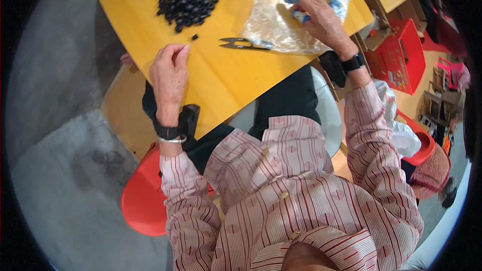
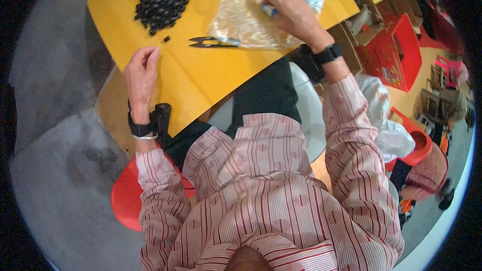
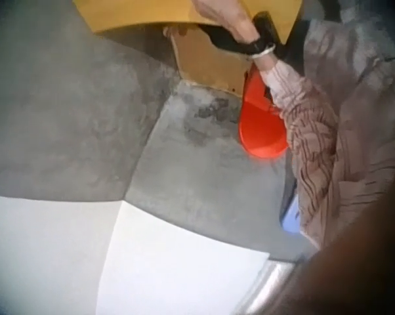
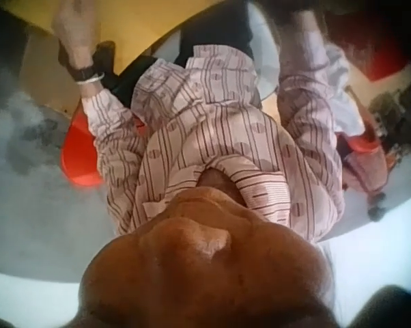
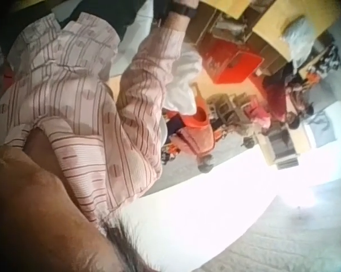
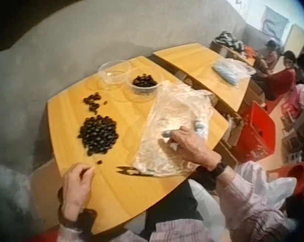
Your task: The person trims excess material from small black plastic components using shears and sorts the pieces on the table by hand.
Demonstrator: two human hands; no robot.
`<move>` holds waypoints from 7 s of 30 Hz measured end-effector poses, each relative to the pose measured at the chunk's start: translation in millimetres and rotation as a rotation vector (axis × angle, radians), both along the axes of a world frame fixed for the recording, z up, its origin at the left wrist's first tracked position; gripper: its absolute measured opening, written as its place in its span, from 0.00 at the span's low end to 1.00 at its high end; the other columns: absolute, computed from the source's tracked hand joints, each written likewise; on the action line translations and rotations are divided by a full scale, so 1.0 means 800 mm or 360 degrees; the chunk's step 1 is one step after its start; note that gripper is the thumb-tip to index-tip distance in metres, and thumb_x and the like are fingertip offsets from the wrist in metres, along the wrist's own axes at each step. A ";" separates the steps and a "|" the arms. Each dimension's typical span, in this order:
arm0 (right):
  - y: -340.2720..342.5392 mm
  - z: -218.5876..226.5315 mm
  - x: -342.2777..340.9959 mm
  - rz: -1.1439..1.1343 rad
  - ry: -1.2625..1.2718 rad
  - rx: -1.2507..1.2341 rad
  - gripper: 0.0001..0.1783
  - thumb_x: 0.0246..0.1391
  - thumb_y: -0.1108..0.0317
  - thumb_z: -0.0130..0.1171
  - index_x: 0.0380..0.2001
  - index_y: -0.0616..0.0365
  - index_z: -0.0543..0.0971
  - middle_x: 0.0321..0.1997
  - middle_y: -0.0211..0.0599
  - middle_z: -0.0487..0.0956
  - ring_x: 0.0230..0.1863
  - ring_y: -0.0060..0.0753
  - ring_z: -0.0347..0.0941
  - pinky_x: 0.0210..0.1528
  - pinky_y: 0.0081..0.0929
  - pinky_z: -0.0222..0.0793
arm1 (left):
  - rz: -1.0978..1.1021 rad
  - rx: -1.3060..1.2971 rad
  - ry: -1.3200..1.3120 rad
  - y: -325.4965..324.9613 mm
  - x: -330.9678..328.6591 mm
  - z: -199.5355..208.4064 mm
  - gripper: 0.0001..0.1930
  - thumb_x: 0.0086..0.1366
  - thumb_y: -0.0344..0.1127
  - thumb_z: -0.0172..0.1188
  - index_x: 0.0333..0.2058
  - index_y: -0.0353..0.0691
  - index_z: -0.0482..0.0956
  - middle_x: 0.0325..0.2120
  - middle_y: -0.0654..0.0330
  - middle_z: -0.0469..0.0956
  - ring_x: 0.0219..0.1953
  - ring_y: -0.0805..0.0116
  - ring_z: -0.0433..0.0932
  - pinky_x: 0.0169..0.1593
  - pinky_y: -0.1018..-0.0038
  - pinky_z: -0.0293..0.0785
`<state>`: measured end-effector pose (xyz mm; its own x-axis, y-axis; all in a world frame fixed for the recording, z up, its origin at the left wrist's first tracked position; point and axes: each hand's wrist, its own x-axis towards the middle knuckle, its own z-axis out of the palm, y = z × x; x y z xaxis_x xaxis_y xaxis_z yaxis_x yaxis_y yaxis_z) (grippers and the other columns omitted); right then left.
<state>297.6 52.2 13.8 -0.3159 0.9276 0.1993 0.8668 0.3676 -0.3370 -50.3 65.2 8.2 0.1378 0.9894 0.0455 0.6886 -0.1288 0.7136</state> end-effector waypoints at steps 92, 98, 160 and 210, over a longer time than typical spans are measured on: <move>-0.153 0.154 -0.199 0.0738 0.0385 0.0347 0.15 0.42 0.76 0.60 0.38 0.56 0.72 0.30 0.35 0.73 0.34 0.41 0.73 0.34 0.34 0.70 | -0.0657 -0.1159 -0.2593 -0.179 -0.007 0.036 0.16 0.63 0.34 0.57 0.48 0.32 0.69 0.35 0.60 0.74 0.35 0.74 0.74 0.46 0.77 0.71; -0.150 0.132 -0.189 0.0616 0.0689 0.0207 0.21 0.47 0.78 0.57 0.48 0.57 0.73 0.38 0.36 0.78 0.36 0.41 0.74 0.39 0.32 0.72 | -0.0540 -0.1202 -0.2695 -0.178 -0.014 0.028 0.19 0.60 0.30 0.59 0.49 0.32 0.67 0.38 0.57 0.71 0.38 0.72 0.69 0.47 0.73 0.67; -0.125 0.069 -0.233 0.0926 0.0728 0.0021 0.22 0.41 0.77 0.60 0.45 0.54 0.76 0.34 0.35 0.76 0.39 0.39 0.70 0.42 0.28 0.70 | -0.0141 -0.0851 -0.1903 -0.194 -0.043 -0.002 0.12 0.60 0.28 0.58 0.42 0.33 0.73 0.35 0.62 0.77 0.36 0.75 0.75 0.44 0.79 0.71; -0.156 0.076 -0.235 0.0418 0.0540 0.0600 0.22 0.39 0.76 0.54 0.43 0.68 0.67 0.31 0.41 0.71 0.34 0.43 0.68 0.38 0.33 0.66 | 0.0270 -0.0319 -0.1858 -0.164 0.017 0.052 0.10 0.61 0.26 0.58 0.41 0.37 0.69 0.31 0.63 0.73 0.33 0.75 0.74 0.38 0.81 0.73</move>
<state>109.4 -72.4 74.5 -0.3867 0.6716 0.6320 0.5963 0.7049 -0.3842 -36.8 -66.0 50.0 -0.0172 0.9948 -0.1006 -0.3911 0.0859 0.9163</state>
